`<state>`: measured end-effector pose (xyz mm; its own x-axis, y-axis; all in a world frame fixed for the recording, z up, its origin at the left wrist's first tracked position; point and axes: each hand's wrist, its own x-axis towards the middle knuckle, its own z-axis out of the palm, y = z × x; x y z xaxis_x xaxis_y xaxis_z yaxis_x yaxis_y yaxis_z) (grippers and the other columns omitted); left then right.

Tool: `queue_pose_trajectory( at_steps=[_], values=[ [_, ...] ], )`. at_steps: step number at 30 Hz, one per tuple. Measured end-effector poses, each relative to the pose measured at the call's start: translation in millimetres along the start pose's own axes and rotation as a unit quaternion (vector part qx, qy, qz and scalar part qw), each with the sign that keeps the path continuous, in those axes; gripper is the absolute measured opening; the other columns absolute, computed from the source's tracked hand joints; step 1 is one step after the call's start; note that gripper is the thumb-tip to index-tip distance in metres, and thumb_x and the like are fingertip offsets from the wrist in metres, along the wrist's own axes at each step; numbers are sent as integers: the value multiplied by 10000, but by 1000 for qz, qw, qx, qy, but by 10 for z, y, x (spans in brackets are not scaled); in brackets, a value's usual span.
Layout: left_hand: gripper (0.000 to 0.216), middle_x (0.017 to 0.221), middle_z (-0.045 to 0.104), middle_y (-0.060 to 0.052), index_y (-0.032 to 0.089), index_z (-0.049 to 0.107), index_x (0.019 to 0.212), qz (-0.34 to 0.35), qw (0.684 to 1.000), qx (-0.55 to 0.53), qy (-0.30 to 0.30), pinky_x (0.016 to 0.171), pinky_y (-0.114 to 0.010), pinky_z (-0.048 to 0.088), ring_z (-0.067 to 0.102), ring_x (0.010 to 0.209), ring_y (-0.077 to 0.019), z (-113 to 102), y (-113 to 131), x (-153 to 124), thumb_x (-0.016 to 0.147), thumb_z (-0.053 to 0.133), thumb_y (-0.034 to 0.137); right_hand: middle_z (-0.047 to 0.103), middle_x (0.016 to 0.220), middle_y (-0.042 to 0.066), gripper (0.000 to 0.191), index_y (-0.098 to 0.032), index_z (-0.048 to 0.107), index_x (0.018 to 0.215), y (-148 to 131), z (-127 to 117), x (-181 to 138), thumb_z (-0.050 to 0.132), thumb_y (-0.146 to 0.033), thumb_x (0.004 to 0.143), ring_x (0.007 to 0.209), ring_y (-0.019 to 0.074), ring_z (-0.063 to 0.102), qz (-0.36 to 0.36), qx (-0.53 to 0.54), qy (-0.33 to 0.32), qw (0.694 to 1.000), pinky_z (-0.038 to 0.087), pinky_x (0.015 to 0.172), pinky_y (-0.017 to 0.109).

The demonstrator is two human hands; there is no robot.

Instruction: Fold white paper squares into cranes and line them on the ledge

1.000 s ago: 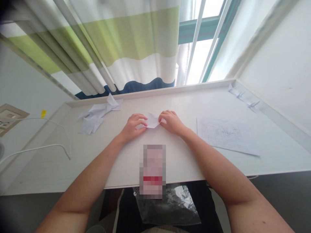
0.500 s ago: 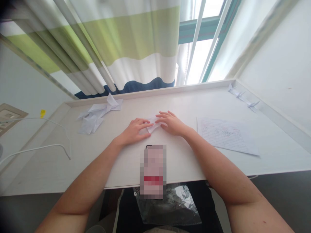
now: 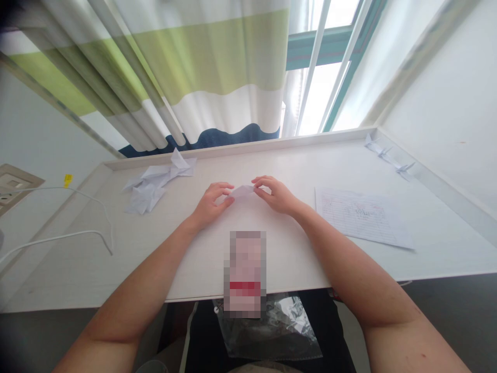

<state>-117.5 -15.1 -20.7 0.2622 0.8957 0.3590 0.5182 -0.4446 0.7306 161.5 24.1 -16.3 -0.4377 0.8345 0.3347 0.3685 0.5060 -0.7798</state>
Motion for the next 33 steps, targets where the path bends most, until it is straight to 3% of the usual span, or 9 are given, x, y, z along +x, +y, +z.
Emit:
queue_pose_trajectory(
  at_steps=[3, 5, 10, 16, 19, 22, 25, 29, 33],
  values=[
    [333, 1013, 806, -68, 204, 736, 956, -64, 985, -154, 47, 957, -390, 550, 729, 976, -232, 60, 36, 12, 954, 763, 536, 835, 1067, 77, 260, -245, 767, 1009, -114, 35, 1, 674, -488, 1010, 1013, 276, 751, 27, 70, 30, 997, 576, 919, 465],
    [451, 914, 797, -51, 193, 709, 939, -94, 964, -243, 59, 827, -333, 550, 720, 842, -194, 97, 60, 21, 877, 828, 624, 823, 971, 63, 301, -233, 754, 977, -135, 66, 9, 717, -532, 979, 908, 244, 740, 39, 131, 48, 989, 567, 853, 428],
    [602, 839, 803, -21, 210, 655, 1102, -114, 936, -324, 82, 729, -283, 538, 696, 722, -144, 126, 100, 53, 760, 943, 613, 740, 757, -13, 423, -238, 698, 1145, -98, 110, 24, 815, -565, 904, 697, 182, 683, 71, 234, 60, 968, 550, 727, 384],
    [498, 797, 765, 4, 210, 678, 1029, -106, 935, -319, 109, 680, -253, 539, 660, 695, -117, 110, 120, 72, 780, 944, 548, 739, 882, 2, 489, -245, 681, 1249, -170, 83, -5, 854, -535, 895, 757, 185, 722, 56, 241, 33, 968, 619, 817, 433],
    [435, 803, 738, 13, 200, 723, 954, -118, 925, -349, 89, 676, -235, 542, 643, 699, -99, 104, 148, 61, 766, 956, 514, 761, 1039, 24, 664, -298, 620, 1429, -212, 56, -24, 908, -466, 855, 848, 207, 755, 79, 288, 17, 954, 651, 839, 440],
    [426, 882, 751, 7, 210, 760, 972, -145, 907, -392, 49, 687, -232, 548, 664, 740, -102, 96, 181, 44, 740, 973, 495, 780, 1054, 14, 843, -347, 572, 1544, -234, 32, -34, 964, -400, 798, 878, 211, 769, 113, 328, -30, 938, 661, 844, 427],
    [407, 862, 746, 1, 204, 792, 988, -159, 904, -396, 33, 688, -234, 542, 651, 721, -97, 93, 198, 31, 754, 970, 486, 800, 996, 14, 752, -301, 699, 1435, -252, 49, -26, 998, -383, 751, 878, 207, 774, 132, 355, -68, 923, 652, 842, 408],
    [523, 998, 794, -35, 226, 813, 1129, -148, 895, -420, 19, 809, -283, 585, 722, 873, -146, 107, 197, 23, 693, 1026, 420, 823, 996, 33, 494, -255, 825, 1177, -273, 117, -6, 998, -437, 752, 874, 192, 756, 108, 367, -2, 924, 646, 829, 398],
    [534, 925, 795, -34, 207, 834, 1140, -149, 906, -394, 47, 852, -320, 588, 717, 869, -160, 135, 188, 22, 676, 1041, 373, 833, 1018, 45, 446, -245, 852, 1060, -280, 153, -2, 1032, -436, 700, 923, 199, 756, 107, 364, 40, 925, 646, 848, 402]
  ],
)
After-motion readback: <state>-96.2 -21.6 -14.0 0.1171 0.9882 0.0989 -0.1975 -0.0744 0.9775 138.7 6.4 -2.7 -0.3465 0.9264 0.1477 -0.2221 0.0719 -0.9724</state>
